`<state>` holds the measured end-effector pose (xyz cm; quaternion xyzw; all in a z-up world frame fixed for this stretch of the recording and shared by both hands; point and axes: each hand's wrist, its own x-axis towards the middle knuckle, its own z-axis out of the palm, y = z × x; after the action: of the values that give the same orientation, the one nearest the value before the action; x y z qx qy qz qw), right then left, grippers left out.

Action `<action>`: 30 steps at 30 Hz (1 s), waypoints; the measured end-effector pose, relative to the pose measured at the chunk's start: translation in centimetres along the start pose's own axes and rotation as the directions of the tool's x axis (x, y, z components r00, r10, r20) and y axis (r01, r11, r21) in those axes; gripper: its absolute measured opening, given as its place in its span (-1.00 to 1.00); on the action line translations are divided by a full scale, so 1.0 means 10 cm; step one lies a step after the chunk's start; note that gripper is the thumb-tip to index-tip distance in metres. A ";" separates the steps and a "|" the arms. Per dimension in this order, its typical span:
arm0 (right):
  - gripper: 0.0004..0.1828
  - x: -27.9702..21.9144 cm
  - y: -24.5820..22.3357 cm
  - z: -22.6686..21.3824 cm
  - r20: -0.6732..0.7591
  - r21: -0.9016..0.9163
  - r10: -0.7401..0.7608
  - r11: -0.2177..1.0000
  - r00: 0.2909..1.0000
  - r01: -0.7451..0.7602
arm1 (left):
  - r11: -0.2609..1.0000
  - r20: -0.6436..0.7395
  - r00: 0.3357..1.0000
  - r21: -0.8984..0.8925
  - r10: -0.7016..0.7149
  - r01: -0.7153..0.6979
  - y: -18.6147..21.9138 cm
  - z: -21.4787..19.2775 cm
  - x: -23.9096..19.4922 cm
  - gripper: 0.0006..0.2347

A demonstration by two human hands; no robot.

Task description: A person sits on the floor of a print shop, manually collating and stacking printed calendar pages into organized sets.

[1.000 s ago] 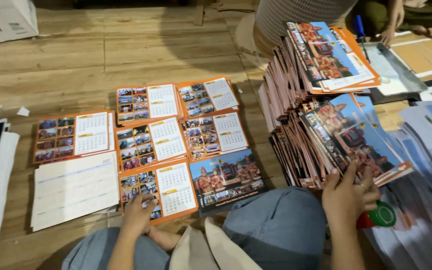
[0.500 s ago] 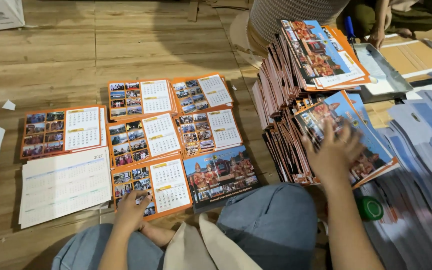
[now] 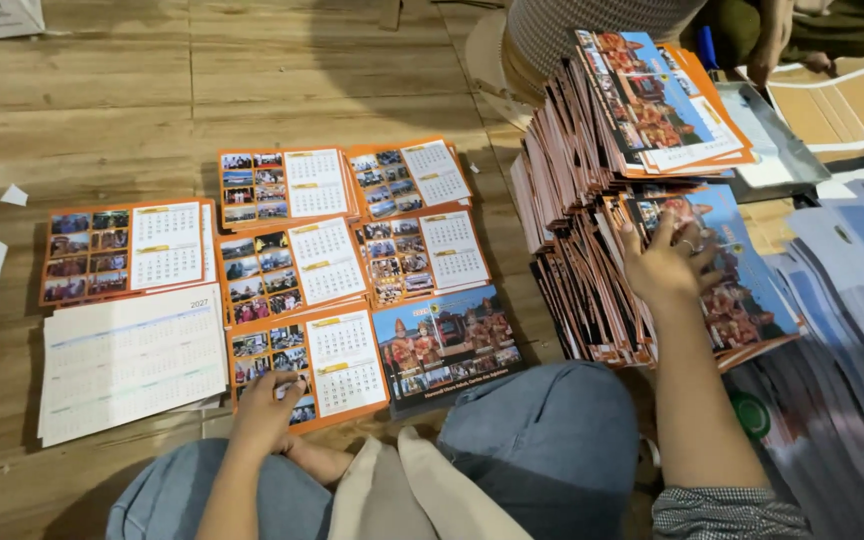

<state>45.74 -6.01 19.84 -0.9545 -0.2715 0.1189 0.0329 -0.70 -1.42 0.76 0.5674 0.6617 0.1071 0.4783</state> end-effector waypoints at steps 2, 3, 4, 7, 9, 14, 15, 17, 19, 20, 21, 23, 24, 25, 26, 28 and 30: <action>-0.12 -0.04 -0.08 -0.02 -0.003 0.004 -0.008 1.000 1.000 0.008 | 1.000 -0.004 1.000 -0.011 -0.004 0.004 -0.02 -0.01 0.01 -0.72; -0.07 -0.10 -0.11 -0.04 -0.028 -0.025 -0.021 0.999 0.999 0.020 | 1.000 -0.005 1.000 0.001 0.005 -0.005 -0.02 -0.01 0.01 -0.72; -0.01 -0.16 -0.15 -0.06 -0.052 -0.053 -0.035 0.998 0.998 0.032 | 1.000 -0.006 1.000 0.012 0.013 -0.013 -0.02 0.00 0.02 -0.72; 0.24 -0.11 -0.12 0.19 -0.146 -0.291 -0.185 0.947 0.972 0.137 | 1.000 -0.010 1.000 -0.010 0.009 -0.009 -0.02 0.00 0.03 -0.73; 0.20 0.14 0.06 0.48 -0.225 -0.335 -0.254 0.927 0.941 0.170 | 1.000 -0.009 1.000 -0.016 0.000 -0.001 -0.01 -0.01 0.00 -0.73; 0.00 0.18 0.05 0.43 -0.188 -0.315 -0.222 0.936 0.957 0.155 | 1.000 -0.011 1.000 -0.013 -0.005 0.005 0.00 -0.02 -0.01 -0.73; 0.00 0.20 0.05 0.44 -0.196 -0.311 -0.211 0.940 0.958 0.144 | 1.000 -0.018 1.000 -0.027 0.000 -0.001 -0.02 -0.02 0.00 -0.73; 0.01 0.23 0.08 0.43 -0.205 -0.307 -0.196 0.943 0.959 0.127 | 0.999 -0.019 1.000 -0.041 0.006 -0.007 -0.01 -0.01 0.01 -0.73; 0.03 0.22 0.11 0.39 -0.203 -0.290 -0.236 0.941 0.950 0.172 | 0.998 -0.025 1.000 -0.054 -0.018 0.017 0.01 -0.03 -0.03 -0.75; 0.03 0.21 0.13 0.37 -0.202 -0.291 -0.232 0.942 0.951 0.168 | 0.999 -0.022 1.000 -0.052 -0.019 0.017 -0.03 0.00 0.00 -0.75; 0.06 0.22 0.12 0.35 -0.187 -0.279 -0.215 0.947 0.959 0.158 | 1.000 -0.022 1.000 -0.018 -0.008 0.008 -0.08 0.02 0.03 -0.74; 0.09 0.24 0.13 0.35 -0.174 -0.269 -0.199 0.952 0.964 0.148 | 1.000 -0.022 1.000 0.014 0.002 -0.002 -0.12 0.04 0.06 -0.73; 0.07 0.26 0.15 0.37 -0.208 -0.263 -0.230 0.949 0.951 0.172 | 1.000 -0.027 1.000 0.021 0.005 -0.004 -0.11 0.04 0.05 -0.73; 0.06 0.28 0.17 0.39 -0.244 -0.256 -0.258 0.947 0.935 0.194 | 1.000 -0.031 0.999 0.028 0.009 -0.009 -0.10 0.03 0.04 -0.73; 0.06 0.26 0.19 0.36 -0.246 -0.256 -0.257 0.947 0.935 0.193 | 1.000 -0.030 0.999 0.027 0.011 -0.010 -0.09 0.04 0.01 -0.73; 0.13 0.24 0.18 0.27 -0.176 -0.200 -0.216 0.963 0.960 0.180 | 0.998 -0.007 1.000 0.059 -0.014 0.015 -0.03 0.01 -0.03 -0.72; 0.11 0.44 0.33 0.51 -0.318 -0.222 -0.299 0.946 0.900 0.235 | 0.996 -0.042 0.998 0.077 0.053 -0.050 -0.31 0.11 0.15 -0.72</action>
<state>49.80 -6.52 13.56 -0.9129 -0.3996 -0.0820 0.0108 -1.76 -1.61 -2.69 0.5997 0.6607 0.1065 0.4388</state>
